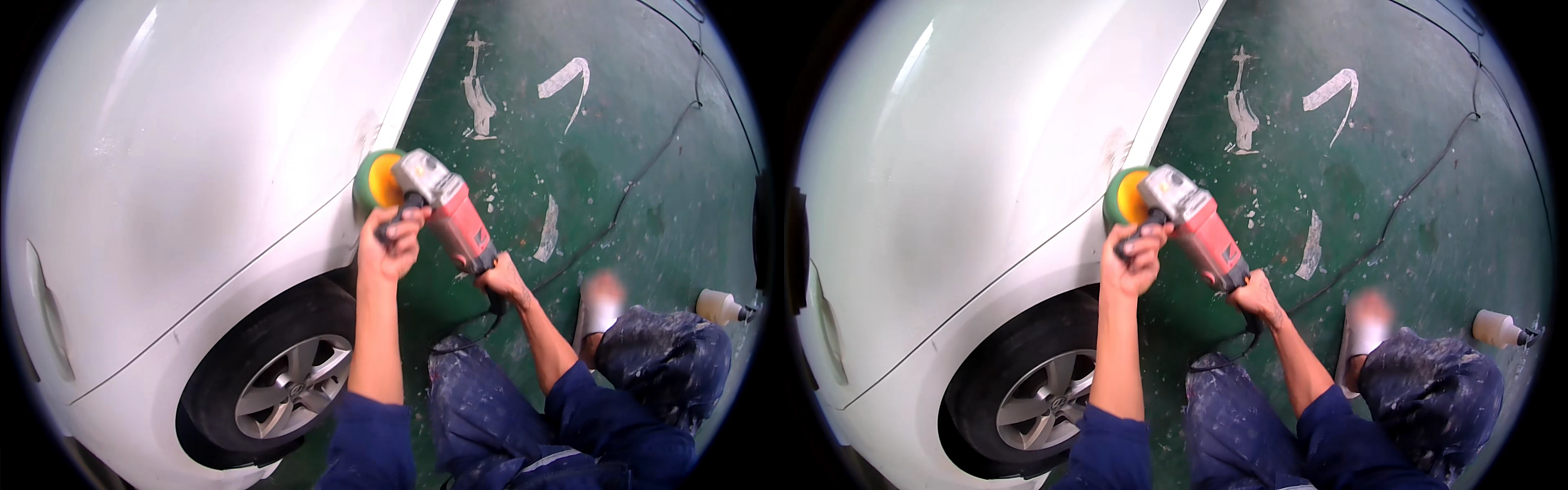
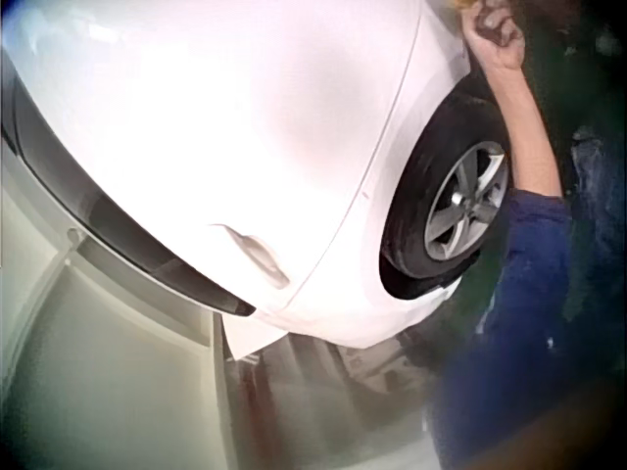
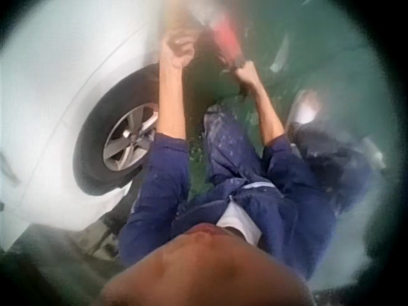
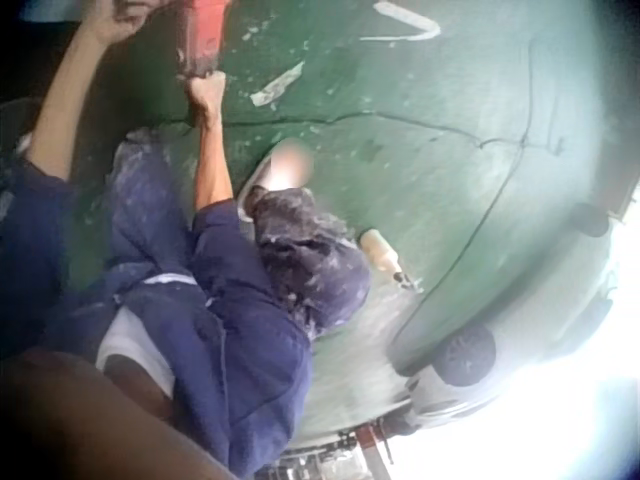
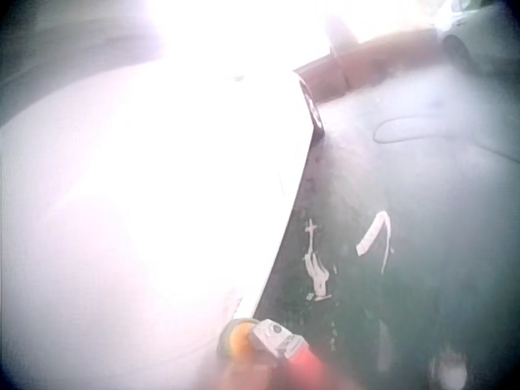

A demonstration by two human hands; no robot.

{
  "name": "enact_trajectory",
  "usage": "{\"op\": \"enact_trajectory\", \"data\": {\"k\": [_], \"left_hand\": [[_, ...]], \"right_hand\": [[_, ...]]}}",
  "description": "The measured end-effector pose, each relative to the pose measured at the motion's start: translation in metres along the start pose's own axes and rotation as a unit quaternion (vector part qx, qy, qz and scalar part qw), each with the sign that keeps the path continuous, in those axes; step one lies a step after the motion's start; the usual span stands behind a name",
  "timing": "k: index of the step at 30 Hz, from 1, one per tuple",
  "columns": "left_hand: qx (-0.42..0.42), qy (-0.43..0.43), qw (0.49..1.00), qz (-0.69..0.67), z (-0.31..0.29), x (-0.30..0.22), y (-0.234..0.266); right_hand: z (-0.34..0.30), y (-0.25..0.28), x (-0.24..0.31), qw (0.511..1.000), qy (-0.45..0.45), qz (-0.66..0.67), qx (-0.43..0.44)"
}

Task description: The person uses a rotary polisher with a green and yellow pad to buff the side panels of a white car. They periodically spray a liquid from a bottle onto the surface before continuing to polish the rear door and quarter panel.

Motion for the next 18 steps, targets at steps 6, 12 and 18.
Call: {"op": "enact_trajectory", "data": {"k": [6,12,18], "left_hand": [[0.053,-0.051,0.991,0.114,-0.054,-0.011,0.049],[0.082,-0.028,0.99,0.112,-0.013,-0.011,0.022],[0.129,-0.004,0.982,0.138,0.026,-0.011,-0.022]], "right_hand": [[-0.015,0.01,-0.001,0.987,0.071,-0.106,-0.094],[0.002,0.038,0.013,0.976,0.083,-0.088,-0.18],[-0.003,0.093,0.072,0.959,0.071,-0.128,-0.241]]}}
Point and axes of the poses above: each hand's wrist, its own z-axis towards the middle knuckle, its own y-axis out of the back of the hand, x = y × z, the point moved 10 cm from there along z, towards the middle knuckle, and after that the axes turned 15 degrees about -y, right-handed, at the moved point
